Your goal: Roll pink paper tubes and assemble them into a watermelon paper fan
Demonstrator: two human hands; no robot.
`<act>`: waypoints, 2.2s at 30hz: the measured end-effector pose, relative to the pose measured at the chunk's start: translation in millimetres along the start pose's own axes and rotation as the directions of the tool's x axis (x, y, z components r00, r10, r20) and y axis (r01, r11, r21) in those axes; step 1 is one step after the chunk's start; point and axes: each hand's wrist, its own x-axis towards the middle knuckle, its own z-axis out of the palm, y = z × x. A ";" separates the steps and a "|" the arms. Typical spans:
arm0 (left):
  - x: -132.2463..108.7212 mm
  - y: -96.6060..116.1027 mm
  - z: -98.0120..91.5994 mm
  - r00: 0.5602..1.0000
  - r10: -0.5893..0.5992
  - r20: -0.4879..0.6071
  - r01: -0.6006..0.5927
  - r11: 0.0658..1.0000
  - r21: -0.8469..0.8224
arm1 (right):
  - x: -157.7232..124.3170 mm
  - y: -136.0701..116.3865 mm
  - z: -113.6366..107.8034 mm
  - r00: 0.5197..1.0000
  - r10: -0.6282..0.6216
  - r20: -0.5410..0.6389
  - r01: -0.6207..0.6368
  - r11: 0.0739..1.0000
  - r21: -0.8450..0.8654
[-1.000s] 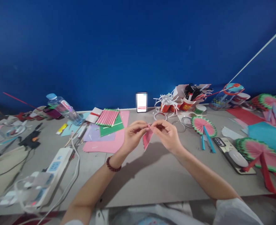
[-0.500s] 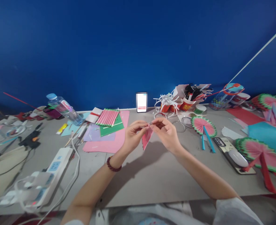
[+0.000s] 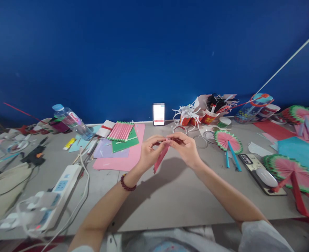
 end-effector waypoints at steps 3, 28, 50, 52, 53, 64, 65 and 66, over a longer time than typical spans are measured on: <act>-0.9 1.1 1.7 0.998 -0.059 0.025 0.059 0.998 -0.004 | 1.2 2.8 -0.2 0.996 -0.075 -0.053 0.074 0.997 -0.037; -4.5 0.8 5.3 0.912 -0.310 0.269 0.302 0.951 0.069 | 9.5 11.2 -1.5 0.974 0.196 -0.116 -0.172 0.967 0.189; -6.9 -2.9 7.5 0.874 -0.372 0.314 0.373 0.926 0.059 | 14.0 16.5 -6.2 0.970 0.185 -0.155 -0.163 0.975 0.149; -7.6 -3.5 8.4 0.872 -0.377 0.313 0.378 0.924 0.060 | 14.7 15.3 -6.0 0.966 0.190 -0.173 -0.163 0.974 0.160; -7.7 -3.9 8.8 0.869 -0.382 0.315 0.384 0.921 0.061 | 15.0 14.9 -6.1 0.964 0.193 -0.182 -0.163 0.972 0.167; -4.7 -2.0 12.5 0.813 -0.503 0.293 0.550 0.829 -0.102 | 17.1 12.9 -7.3 0.961 0.194 -0.195 -0.157 0.968 0.194; -5.0 -2.5 13.2 0.809 -0.512 0.289 0.560 0.820 -0.115 | 17.3 13.1 -7.6 0.962 0.191 -0.197 -0.153 0.969 0.192; -5.6 -3.4 13.8 0.809 -0.516 0.283 0.564 0.817 -0.121 | 17.5 13.5 -7.9 0.962 0.188 -0.200 -0.150 0.970 0.189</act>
